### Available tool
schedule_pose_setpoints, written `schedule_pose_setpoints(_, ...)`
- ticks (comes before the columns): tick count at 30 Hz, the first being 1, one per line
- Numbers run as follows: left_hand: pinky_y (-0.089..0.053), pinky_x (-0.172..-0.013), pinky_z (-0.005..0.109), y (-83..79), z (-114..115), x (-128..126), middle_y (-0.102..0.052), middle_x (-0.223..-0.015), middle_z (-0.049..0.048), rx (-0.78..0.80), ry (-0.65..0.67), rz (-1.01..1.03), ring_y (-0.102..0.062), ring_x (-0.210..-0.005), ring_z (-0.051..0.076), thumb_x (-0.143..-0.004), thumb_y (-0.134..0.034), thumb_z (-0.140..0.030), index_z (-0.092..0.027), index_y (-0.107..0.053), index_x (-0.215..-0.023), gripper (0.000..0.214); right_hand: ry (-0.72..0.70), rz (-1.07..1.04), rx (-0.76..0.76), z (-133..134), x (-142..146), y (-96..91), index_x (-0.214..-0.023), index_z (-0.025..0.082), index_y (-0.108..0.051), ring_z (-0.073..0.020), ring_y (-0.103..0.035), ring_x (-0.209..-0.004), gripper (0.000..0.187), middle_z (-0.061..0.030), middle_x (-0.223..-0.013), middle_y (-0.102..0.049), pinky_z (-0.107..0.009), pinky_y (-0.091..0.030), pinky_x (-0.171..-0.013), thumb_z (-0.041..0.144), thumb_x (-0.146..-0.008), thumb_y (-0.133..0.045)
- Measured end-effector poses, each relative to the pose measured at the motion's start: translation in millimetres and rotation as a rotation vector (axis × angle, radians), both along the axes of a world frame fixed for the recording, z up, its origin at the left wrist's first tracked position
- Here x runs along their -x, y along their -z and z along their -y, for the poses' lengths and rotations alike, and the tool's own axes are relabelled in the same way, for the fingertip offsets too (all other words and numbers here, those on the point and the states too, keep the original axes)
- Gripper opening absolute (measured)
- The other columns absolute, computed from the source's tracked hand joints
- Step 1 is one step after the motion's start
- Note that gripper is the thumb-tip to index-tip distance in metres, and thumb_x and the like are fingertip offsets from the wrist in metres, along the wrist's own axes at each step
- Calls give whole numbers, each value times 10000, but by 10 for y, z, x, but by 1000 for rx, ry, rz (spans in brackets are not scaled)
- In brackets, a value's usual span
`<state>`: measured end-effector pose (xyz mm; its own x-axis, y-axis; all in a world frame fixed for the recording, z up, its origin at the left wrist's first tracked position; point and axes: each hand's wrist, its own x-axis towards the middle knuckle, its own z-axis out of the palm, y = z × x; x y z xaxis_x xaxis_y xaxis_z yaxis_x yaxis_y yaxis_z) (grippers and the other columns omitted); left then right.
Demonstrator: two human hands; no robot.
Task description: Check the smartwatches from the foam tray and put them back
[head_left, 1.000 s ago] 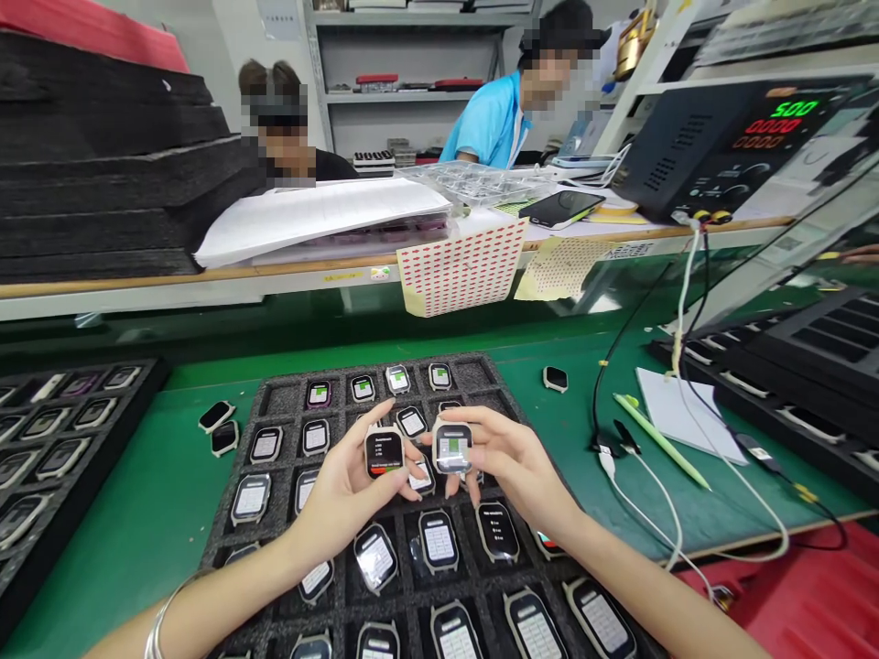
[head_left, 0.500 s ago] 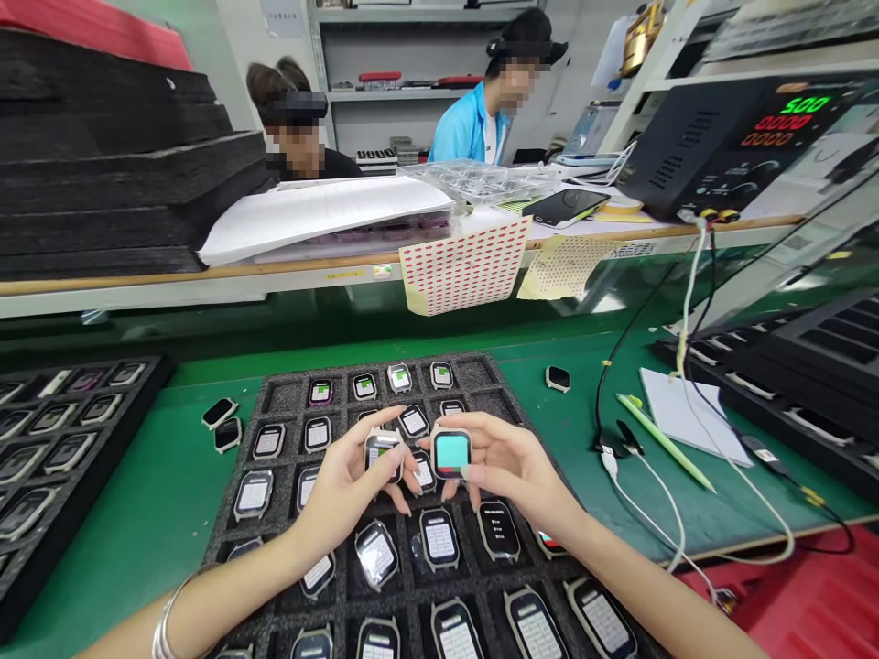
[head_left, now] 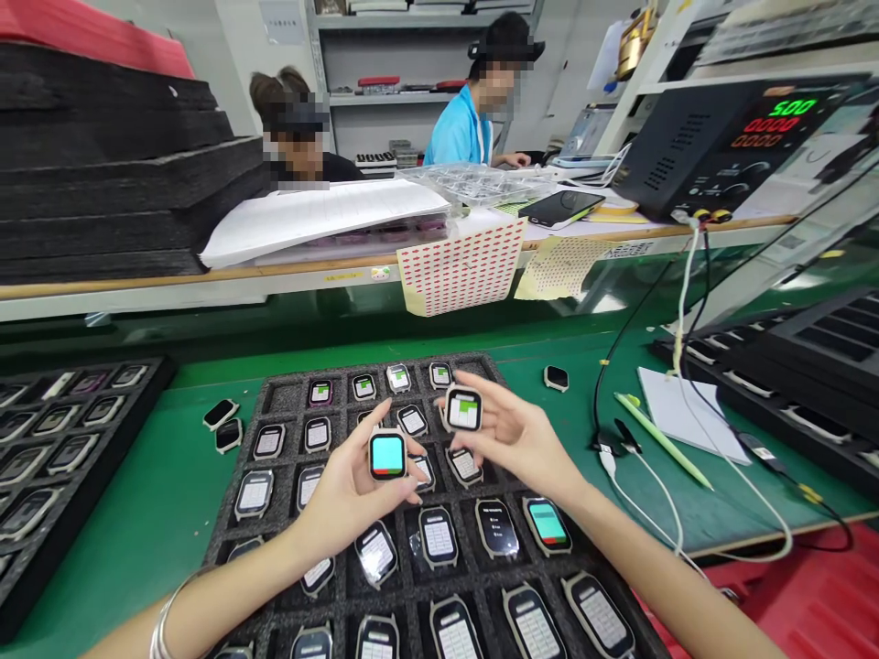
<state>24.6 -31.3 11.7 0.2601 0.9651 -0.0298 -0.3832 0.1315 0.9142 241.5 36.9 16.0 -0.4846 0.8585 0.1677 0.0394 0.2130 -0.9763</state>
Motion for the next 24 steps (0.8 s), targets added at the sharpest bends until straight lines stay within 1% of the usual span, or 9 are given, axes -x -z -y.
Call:
schedule_pose_setpoints(3,-523,-766,352,-6,51,-23,-535,-1073,50,-10,12,1,-607,-883,186,-733,-736,-149,-335,-231,-1431,882,173,304,-282,-478,-202,148,-1362,176,-365,-208,-630,-826,582,-106,-1087,-625,-300,-549,-582,337,-857,-604)
schedule_pose_setpoints(7,-500,-868,411,-45,50,-107,-557,-1000,25,-9,88,-82,-609,-894,175,-855,-603,-201,-345,-90,-1441,791,244,484,-383,-1051,-489,375,-1226,141,-508,-250,-581,-831,480,-108,-973,-624,-371,-509,-682,333,-807,-640)
schedule_pose_setpoints(9,-489,-879,407,-59,-49,-180,-587,-960,35,-78,145,-193,-615,-923,192,-885,-545,-211,-286,-135,-1413,672,203,548,-422,-1176,-579,438,-1170,152,-567,-278,-563,-901,435,-114,-999,-623,-425,-475,-801,328,-785,-664)
schedule_pose_setpoints(12,-476,-869,399,-52,-341,-361,-603,-1013,72,-407,139,-600,-607,-958,226,-862,-553,-219,-218,-323,-1277,475,105,600,-454,-1177,-655,425,-1168,166,-602,-319,-529,-1026,470,-121,-1083,-606,-476,-411,-926,358,-750,-702)
schedule_pose_setpoints(14,-460,-884,409,-17,-587,-541,-572,-1112,111,-743,81,-1002,-562,-1026,254,-830,-587,-255,-183,-380,-1228,455,72,602,-459,-1107,-696,359,-1276,185,-540,-322,-512,-1085,585,-121,-1174,-566,-476,-404,-956,385,-751,-703)
schedule_pose_setpoints(15,-424,-926,437,12,-711,-646,-563,-1110,121,-800,77,-1064,-520,-1080,284,-801,-621,-262,-164,-429,-1185,440,71,594,-460,-1063,-718,318,-1338,202,-481,-313,-508,-1106,630,-119,-1228,-533,-467,-411,-960,394,-773,-683)
schedule_pose_setpoints(18,-400,-908,475,146,-1028,-974,-550,-1064,139,-852,77,-1170,-493,-1043,320,-786,-647,-328,-117,-505,-1120,420,123,545,-460,-913,-790,206,-1417,248,-357,-279,-509,-1135,599,-109,-1339,-441,-426,-456,-930,392,-874,-564)
schedule_pose_setpoints(21,-382,-881,517,305,-1227,-1208,-529,-1068,171,-869,58,-1262,-457,-1049,359,-784,-644,-319,-81,-536,-1081,395,178,493,-464,-759,-853,127,-1368,240,-409,-261,-526,-1118,460,-110,-1321,-465,-395,-501,-868,365,-929,-472)
schedule_pose_setpoints(24,-383,-871,521,395,-1307,-1242,-527,-1079,187,-909,94,-1309,-450,-1048,365,-779,-648,-348,-66,-563,-1070,414,191,466,-479,-619,-879,59,-1294,225,-478,-250,-547,-1092,364,-102,-1262,-526,-386,-512,-853,340,-951,-443)
